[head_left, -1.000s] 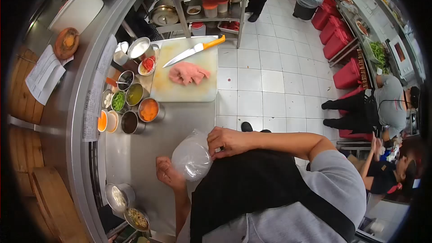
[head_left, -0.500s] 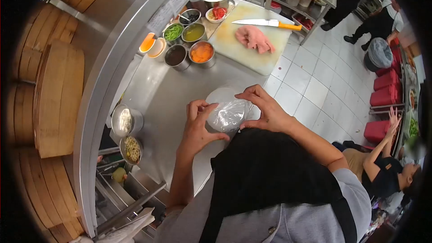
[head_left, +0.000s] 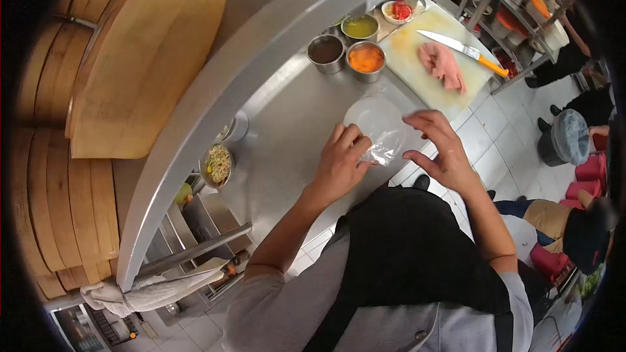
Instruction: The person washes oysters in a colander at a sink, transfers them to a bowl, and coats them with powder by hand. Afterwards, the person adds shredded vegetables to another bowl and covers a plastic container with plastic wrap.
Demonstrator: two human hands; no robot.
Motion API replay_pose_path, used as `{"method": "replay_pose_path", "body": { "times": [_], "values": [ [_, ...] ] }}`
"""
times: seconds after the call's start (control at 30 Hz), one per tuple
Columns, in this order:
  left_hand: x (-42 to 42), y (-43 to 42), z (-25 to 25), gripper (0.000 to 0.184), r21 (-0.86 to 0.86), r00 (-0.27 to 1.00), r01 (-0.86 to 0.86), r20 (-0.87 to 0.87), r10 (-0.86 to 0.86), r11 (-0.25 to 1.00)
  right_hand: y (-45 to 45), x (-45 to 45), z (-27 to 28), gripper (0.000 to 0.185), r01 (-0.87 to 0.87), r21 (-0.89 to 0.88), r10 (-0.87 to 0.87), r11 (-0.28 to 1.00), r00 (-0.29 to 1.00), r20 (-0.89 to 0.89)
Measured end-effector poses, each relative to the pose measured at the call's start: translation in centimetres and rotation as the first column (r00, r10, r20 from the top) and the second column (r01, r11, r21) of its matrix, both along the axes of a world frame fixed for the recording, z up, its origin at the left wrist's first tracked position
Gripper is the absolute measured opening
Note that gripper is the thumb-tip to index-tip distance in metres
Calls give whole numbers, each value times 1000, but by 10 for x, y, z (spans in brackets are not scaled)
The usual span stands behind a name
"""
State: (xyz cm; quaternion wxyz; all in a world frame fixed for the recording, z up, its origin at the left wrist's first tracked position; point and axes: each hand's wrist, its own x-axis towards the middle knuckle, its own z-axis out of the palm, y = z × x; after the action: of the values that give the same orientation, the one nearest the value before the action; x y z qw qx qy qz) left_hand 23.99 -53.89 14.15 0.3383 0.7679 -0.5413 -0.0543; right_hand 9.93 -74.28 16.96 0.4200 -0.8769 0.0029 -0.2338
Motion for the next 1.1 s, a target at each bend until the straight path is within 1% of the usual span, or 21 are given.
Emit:
{"method": "replay_pose_path", "body": {
  "times": [0.03,0.13,0.17,0.23,0.27,0.37,0.43,0.47,0.5,0.57,0.6,0.7,0.73,0.8,0.83,0.87,0.9,0.93,0.97,1.0,1.1],
  "values": [
    [-1,-1,-1,29,0,1000,2,6,-2,1000,-2,10,7,43,-45,-79,45,996,999,4],
    [-3,0,-8,25,-15,999,10,46,-9,1000,-22,27,-14,39,-277,-48,268,960,954,-132],
    [-3,1,-12,23,-23,998,4,64,-2,1000,-29,32,-15,38,-307,-55,295,950,942,-158],
    [-12,4,-21,22,-38,996,-70,47,72,997,-32,36,-19,34,-366,-57,347,929,913,-217],
    [-17,3,-25,21,-46,993,-105,41,107,993,-30,36,-22,25,-351,10,345,936,914,-214],
    [-26,1,-59,22,-275,962,-212,112,251,938,-20,28,-50,19,-246,-92,245,965,969,-22],
    [-33,3,-87,24,-336,944,-273,88,319,901,-8,19,-74,17,-139,-164,153,977,985,80],
    [-40,0,-101,26,-368,940,-290,64,336,883,-4,15,-88,16,-128,-144,141,981,987,84],
    [-47,0,-113,27,-364,937,-303,57,346,881,-3,9,-106,15,-116,-115,127,987,988,89],
    [-51,5,-126,29,-351,926,-327,67,372,877,-5,-3,-145,15,-86,39,86,996,996,9],
    [-51,9,-124,29,-297,946,-294,43,321,908,-9,-7,-152,16,-31,236,74,971,982,-176],
    [-53,26,-120,21,-204,935,-307,121,335,930,-15,3,-138,14,-128,13,129,992,991,-47],
    [-46,30,-125,19,-207,955,-284,26,295,936,-16,-1,-134,18,-162,-53,159,985,986,-58],
    [-36,41,-142,21,-196,963,-234,-181,199,952,-10,-7,-114,23,-150,118,161,982,983,-90],
    [-35,42,-147,23,-257,899,-366,-345,268,895,-6,-15,-106,26,-132,205,157,970,981,-114],
    [-28,37,-149,25,-296,806,-500,-504,312,814,-7,-16,-109,24,-50,260,67,964,996,-55],
    [-18,30,-151,27,-305,688,-627,-650,324,717,-11,-11,-116,25,96,412,-65,906,994,-90],
    [-7,21,-151,30,-228,578,-688,-746,330,690,-16,-1,-126,27,233,550,-187,802,972,-140],
    [6,13,-149,32,-138,457,-736,-823,336,663,-19,8,-135,30,352,669,-292,655,934,-205],
    [13,8,-147,35,-42,329,-771,-881,341,636,-21,19,-139,38,382,663,-308,644,923,-232],
    [21,-10,-167,36,43,490,-663,-731,476,748,-29,50,-172,28,292,519,-161,803,946,-282]
  ]
}}
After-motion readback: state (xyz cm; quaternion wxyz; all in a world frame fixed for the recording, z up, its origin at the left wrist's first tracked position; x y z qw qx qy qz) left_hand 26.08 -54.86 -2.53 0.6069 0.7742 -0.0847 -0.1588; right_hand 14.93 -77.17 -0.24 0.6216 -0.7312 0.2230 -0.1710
